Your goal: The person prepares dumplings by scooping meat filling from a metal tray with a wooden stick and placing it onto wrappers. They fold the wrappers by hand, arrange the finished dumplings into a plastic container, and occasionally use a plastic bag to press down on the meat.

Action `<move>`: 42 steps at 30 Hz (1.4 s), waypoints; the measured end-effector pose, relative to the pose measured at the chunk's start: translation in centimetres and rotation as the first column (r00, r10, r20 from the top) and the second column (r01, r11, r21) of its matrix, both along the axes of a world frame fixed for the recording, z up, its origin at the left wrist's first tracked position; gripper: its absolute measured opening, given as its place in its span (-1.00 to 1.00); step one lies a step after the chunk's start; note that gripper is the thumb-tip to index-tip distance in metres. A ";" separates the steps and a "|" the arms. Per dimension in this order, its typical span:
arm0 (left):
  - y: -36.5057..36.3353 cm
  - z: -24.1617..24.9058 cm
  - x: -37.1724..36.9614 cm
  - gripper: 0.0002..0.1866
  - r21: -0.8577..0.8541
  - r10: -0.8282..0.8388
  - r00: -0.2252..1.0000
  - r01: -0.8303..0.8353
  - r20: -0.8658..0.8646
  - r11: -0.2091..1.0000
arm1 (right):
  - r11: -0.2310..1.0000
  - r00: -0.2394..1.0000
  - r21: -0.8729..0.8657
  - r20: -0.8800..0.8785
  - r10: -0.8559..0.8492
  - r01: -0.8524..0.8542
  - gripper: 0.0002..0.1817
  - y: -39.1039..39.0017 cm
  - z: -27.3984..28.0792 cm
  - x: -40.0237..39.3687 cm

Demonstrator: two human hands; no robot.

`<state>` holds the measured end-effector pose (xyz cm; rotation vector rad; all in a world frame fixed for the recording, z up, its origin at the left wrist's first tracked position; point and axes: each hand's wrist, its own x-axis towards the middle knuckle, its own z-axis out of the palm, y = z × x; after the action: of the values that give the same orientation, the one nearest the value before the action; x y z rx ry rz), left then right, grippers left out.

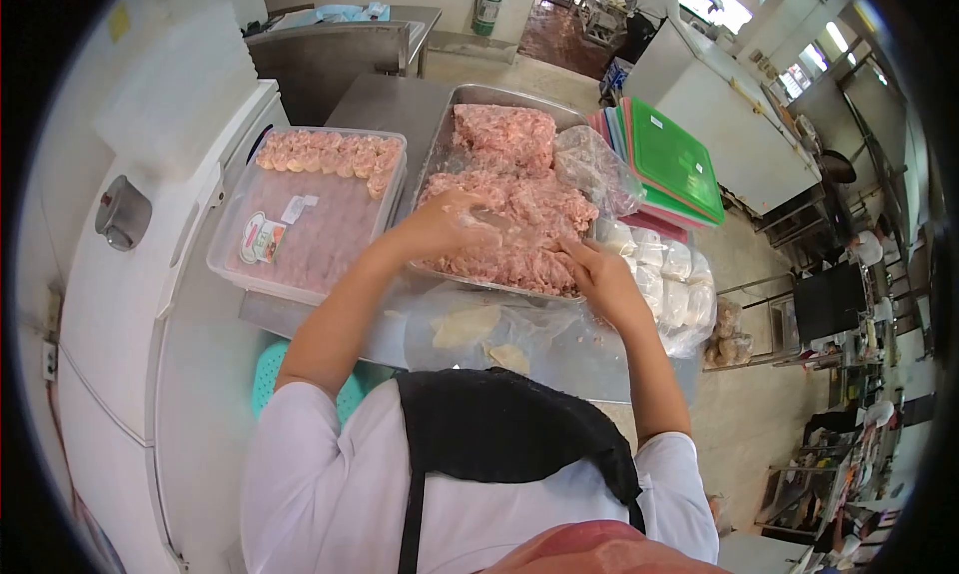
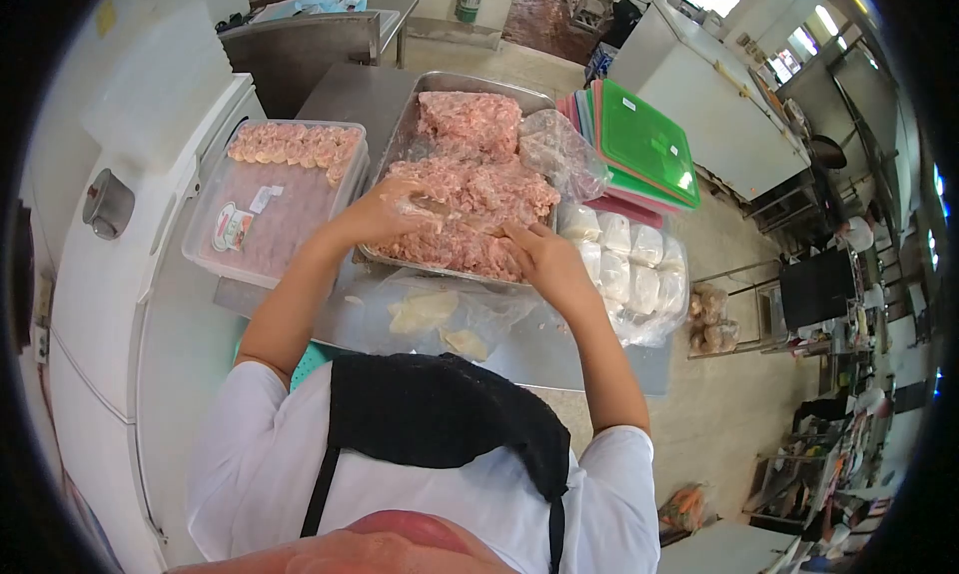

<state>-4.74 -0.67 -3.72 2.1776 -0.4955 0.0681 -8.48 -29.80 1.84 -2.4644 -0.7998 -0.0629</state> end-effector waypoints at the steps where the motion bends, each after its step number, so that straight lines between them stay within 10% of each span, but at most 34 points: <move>1: 0.2 -1.1 0.5 -0.31 -0.009 0.031 0.998 -0.031 -0.057 0.999 | 0.995 0.994 -0.066 0.082 -0.070 0.076 -0.74 0.7 1.0 -1.0; 5: 0.0 0.8 0.3 -0.24 0.064 0.064 0.973 -0.051 -0.224 0.997 | 0.998 0.974 -0.035 0.223 -0.041 0.050 -0.71 1.8 -3.2 -1.4; 8: -0.3 1.6 -1.3 -0.23 0.088 0.058 0.973 -0.040 -0.222 0.995 | 0.887 0.982 -0.425 0.132 -0.136 0.180 -0.73 -0.8 -5.3 0.9; 15: -0.2 4.0 -2.1 -0.32 -0.092 -0.232 0.971 0.237 0.063 0.967 | 0.967 0.992 0.231 -0.089 -0.085 0.104 -0.74 -2.7 -1.7 -1.2; 18: -1.0 5.8 -1.8 -0.42 -0.037 -0.375 0.915 0.374 -0.150 0.927 | 0.968 0.995 0.252 -0.096 0.038 -0.013 -0.77 -0.8 -0.6 -2.3; 21: -1.4 5.0 -1.4 -0.52 0.037 -0.181 0.947 0.198 -0.266 0.980 | 0.996 0.984 0.051 0.159 -0.085 0.078 -0.81 0.8 1.1 -3.1; 24: -0.9 3.3 -2.0 -0.44 0.031 0.007 0.999 -0.008 0.037 0.999 | 0.994 0.950 0.041 0.292 -0.106 0.098 -0.81 1.7 1.6 -4.0; 33: -0.2 5.9 -2.6 -0.44 -0.198 -0.287 0.956 0.293 0.056 0.935 | 0.995 0.999 0.091 0.032 -0.036 0.033 -0.77 1.3 2.7 -3.9; 36: 0.0 4.5 -3.0 -0.37 0.153 -0.085 0.995 0.075 0.058 0.985 | 0.997 0.998 0.058 0.057 0.041 -0.044 -0.78 1.3 1.4 -2.9; 42: 0.9 4.2 -3.8 -0.51 0.052 0.001 0.993 -0.007 0.121 0.999 | 0.996 0.983 -0.043 0.168 -0.071 0.079 -0.78 2.8 2.9 -4.1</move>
<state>-8.55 0.27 0.49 2.2344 -0.5670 0.1922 -12.63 -27.03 4.74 -2.5611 -0.7862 -0.2826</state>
